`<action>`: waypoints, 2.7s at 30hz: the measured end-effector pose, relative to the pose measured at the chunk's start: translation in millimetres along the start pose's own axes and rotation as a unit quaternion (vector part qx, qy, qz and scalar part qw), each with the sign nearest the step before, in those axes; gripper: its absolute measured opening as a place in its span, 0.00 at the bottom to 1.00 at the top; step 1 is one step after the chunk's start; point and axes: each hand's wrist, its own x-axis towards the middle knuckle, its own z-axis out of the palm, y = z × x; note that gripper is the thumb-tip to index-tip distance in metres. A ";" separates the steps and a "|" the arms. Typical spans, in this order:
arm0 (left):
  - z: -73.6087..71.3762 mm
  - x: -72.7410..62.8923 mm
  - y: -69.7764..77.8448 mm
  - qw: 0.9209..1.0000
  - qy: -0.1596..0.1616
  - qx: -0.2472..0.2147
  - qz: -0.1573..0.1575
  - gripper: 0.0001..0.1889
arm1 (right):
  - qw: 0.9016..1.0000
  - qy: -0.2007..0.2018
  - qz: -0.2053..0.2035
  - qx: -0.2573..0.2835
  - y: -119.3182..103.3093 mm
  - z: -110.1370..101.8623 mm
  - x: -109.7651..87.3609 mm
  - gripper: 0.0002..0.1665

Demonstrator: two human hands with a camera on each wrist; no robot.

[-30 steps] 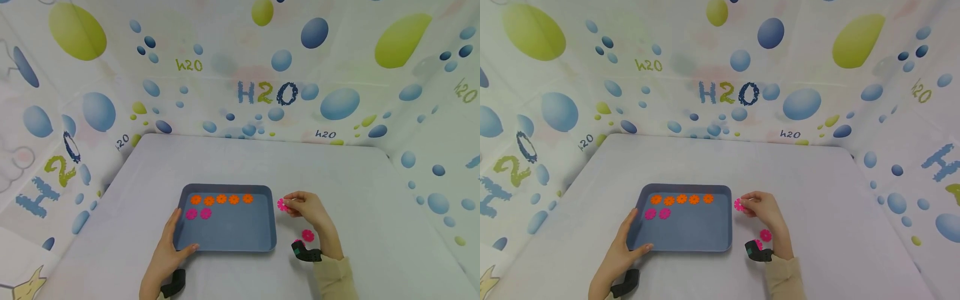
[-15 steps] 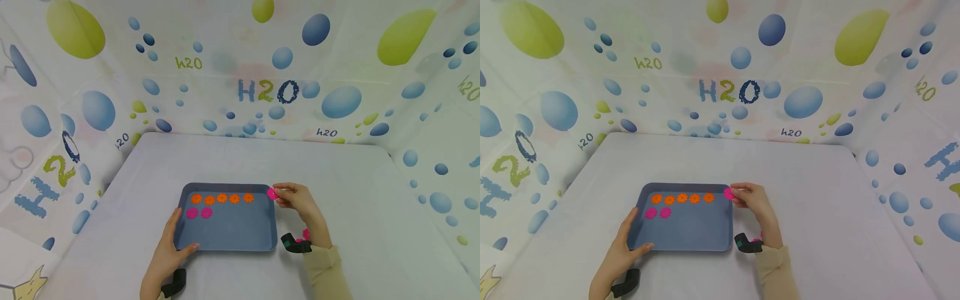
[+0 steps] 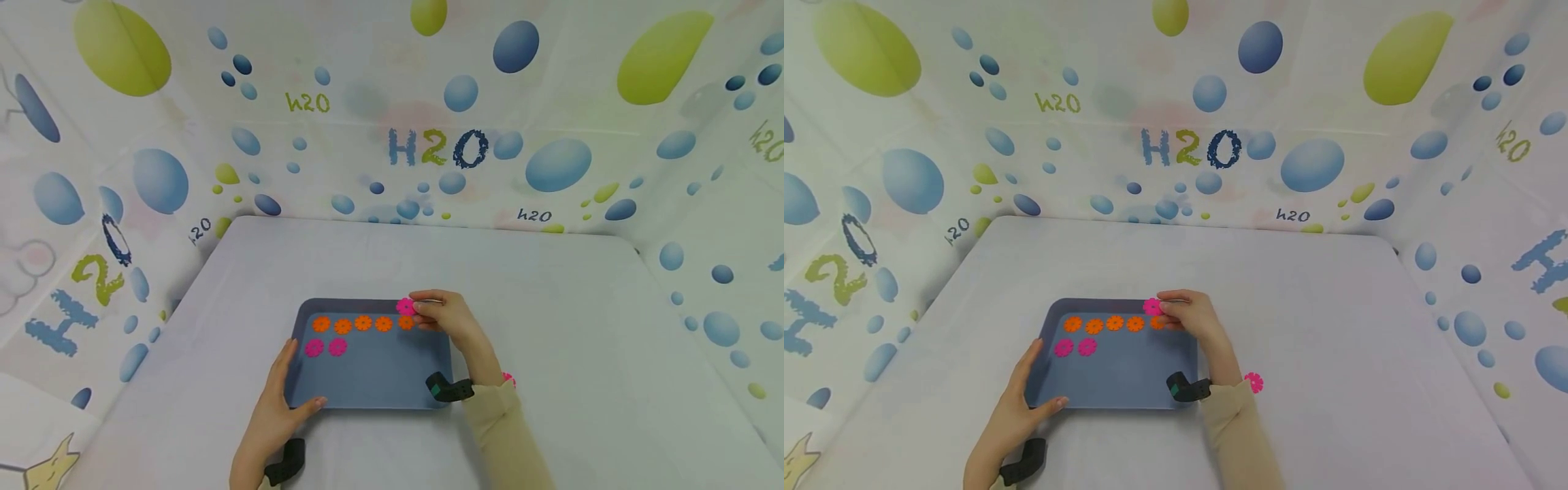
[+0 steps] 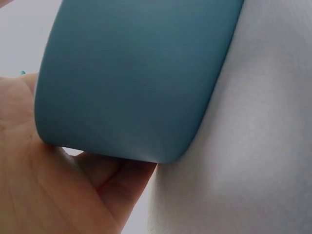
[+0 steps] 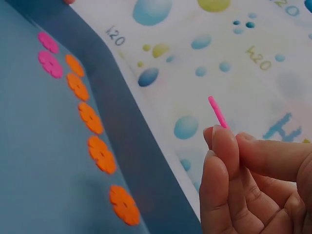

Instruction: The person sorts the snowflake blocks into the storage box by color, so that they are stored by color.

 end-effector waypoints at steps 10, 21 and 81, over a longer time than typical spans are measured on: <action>0.1 1.0 -1.0 1.000 0.001 -0.004 -0.002 0.57 | 0.999 -0.032 0.015 -0.022 4.8 37.7 14.7 0.18; 1.2 0.3 -1.6 1.000 0.005 -0.008 0.011 0.57 | 0.996 -0.049 0.016 -0.076 19.0 61.3 24.1 0.11; -0.8 1.5 3.8 1.000 0.000 -0.002 0.013 0.57 | 0.984 0.118 -0.048 -0.126 10.6 -52.8 -39.0 0.19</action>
